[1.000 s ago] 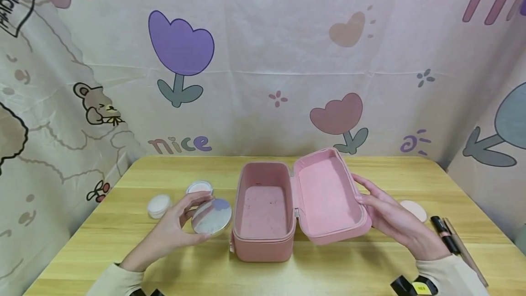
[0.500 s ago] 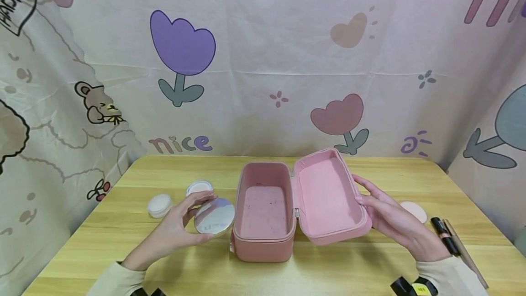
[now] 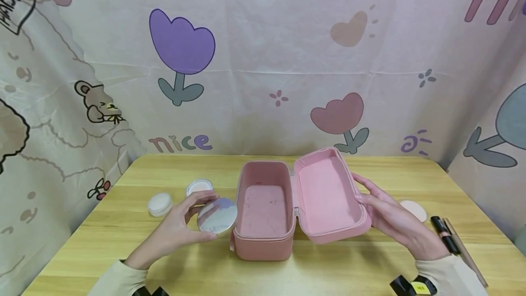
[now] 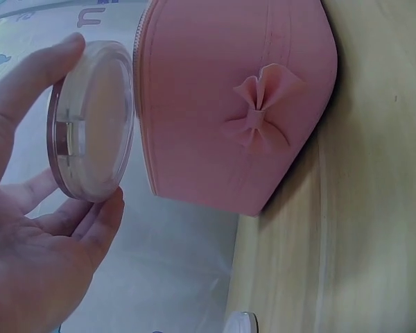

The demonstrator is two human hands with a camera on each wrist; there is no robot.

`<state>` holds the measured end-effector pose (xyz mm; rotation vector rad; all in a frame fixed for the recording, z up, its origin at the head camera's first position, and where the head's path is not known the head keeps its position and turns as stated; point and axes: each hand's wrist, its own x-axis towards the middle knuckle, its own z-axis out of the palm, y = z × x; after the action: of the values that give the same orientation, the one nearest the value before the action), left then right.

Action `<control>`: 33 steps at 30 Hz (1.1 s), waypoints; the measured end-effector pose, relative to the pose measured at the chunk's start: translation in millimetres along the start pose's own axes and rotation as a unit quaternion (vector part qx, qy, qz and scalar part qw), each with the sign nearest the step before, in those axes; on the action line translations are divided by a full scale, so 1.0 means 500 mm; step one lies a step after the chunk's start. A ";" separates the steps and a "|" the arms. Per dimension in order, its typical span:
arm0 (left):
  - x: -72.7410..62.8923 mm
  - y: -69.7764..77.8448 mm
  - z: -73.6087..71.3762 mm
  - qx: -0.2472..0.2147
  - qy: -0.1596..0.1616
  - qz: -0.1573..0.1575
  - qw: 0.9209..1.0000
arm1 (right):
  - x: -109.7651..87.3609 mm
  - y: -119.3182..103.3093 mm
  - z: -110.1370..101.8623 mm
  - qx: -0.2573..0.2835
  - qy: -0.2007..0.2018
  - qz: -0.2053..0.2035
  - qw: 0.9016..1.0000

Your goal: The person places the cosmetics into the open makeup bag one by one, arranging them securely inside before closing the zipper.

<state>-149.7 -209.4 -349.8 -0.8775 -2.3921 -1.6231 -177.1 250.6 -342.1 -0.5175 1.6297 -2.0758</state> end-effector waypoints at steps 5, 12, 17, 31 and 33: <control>0.006 0.000 -0.002 0.011 0.005 -0.003 1.000 | 0.004 -0.007 0.008 -0.018 0.011 0.003 1.000; 0.011 0.005 -0.002 0.040 0.011 -0.013 0.999 | 0.008 -0.013 0.009 -0.013 0.007 -0.002 1.000; 0.016 0.011 0.000 0.052 0.000 -0.027 0.998 | 0.006 -0.008 0.001 -0.003 0.003 -0.004 1.000; 0.027 0.015 0.017 0.043 -0.017 -0.020 0.999 | -0.001 -0.009 0.011 -0.019 0.027 0.006 0.999; 0.029 0.015 0.021 0.048 -0.019 -0.019 0.998 | -0.002 -0.008 0.011 -0.017 0.029 0.008 0.999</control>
<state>-155.6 -192.7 -342.2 -0.8591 -2.5044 -1.5032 -173.6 247.4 -337.0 -0.4586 1.6993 -2.0732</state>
